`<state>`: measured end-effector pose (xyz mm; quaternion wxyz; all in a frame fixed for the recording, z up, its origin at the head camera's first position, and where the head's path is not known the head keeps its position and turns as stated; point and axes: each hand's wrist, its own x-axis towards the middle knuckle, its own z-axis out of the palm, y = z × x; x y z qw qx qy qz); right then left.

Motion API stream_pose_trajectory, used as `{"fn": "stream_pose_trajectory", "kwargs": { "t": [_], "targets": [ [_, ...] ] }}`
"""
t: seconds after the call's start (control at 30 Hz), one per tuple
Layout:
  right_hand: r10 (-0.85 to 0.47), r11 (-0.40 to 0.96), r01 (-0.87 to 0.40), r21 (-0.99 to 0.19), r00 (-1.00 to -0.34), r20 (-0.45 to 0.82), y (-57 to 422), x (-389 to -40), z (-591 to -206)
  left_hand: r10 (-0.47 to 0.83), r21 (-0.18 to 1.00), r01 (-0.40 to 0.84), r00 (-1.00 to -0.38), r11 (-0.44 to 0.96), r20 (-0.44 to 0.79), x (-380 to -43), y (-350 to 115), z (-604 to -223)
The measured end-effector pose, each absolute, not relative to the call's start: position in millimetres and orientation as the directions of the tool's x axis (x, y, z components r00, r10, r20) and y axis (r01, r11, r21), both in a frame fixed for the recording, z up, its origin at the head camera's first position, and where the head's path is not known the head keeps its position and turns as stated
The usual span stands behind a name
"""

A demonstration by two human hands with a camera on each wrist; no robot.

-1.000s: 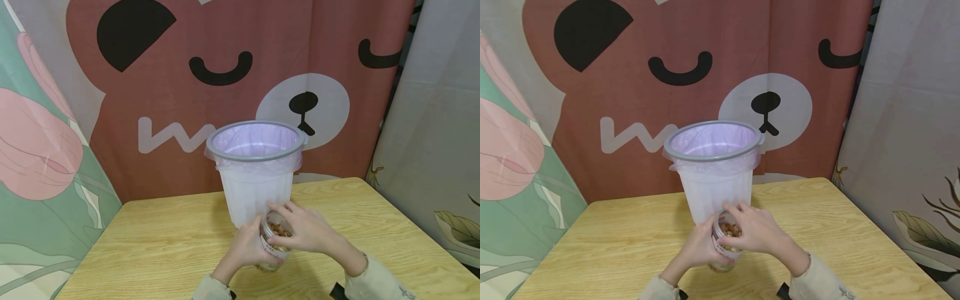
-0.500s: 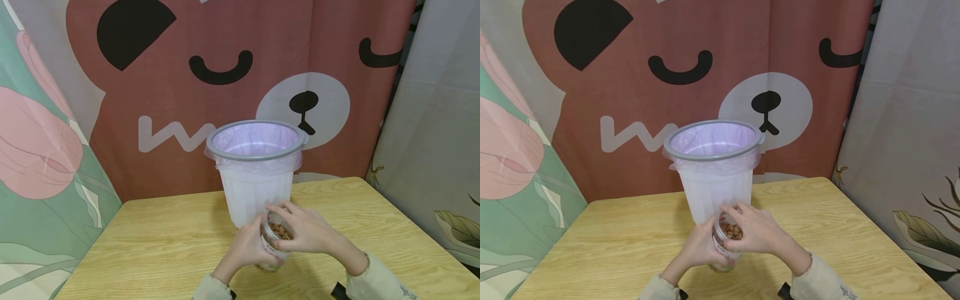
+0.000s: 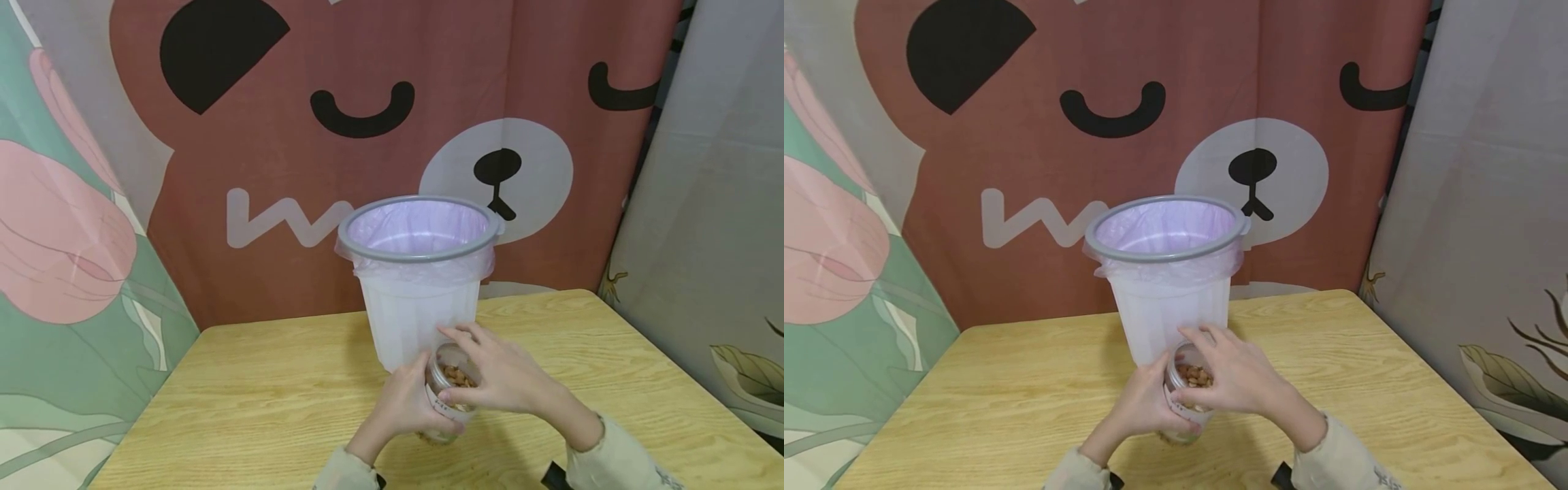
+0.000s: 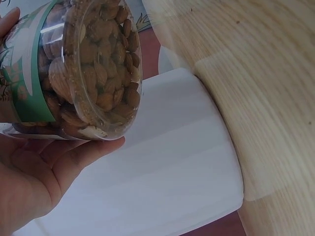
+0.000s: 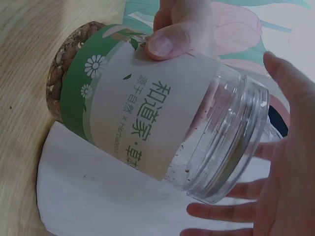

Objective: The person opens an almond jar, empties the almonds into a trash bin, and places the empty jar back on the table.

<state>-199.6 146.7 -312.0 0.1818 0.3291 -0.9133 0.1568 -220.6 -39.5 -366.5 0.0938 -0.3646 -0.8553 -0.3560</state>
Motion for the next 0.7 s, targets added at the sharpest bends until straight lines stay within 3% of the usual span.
{"fn": "stream_pose_trajectory", "kwargs": {
  "t": [0.33, 0.7],
  "targets": [
    [-0.506, 0.810, -0.578, -0.102, -0.776, 0.377, 144.8, -198.0, -312.5, 0.553, 0.527, 0.688, -0.721, 0.498, 0.419, -221.4, -39.3, -367.4],
    [-0.540, 0.785, -0.610, -0.111, -0.760, 0.361, 144.6, -198.6, -312.2, 0.550, 0.532, 0.680, -0.728, 0.504, 0.409, -220.7, -39.4, -367.9]
  ]
}}
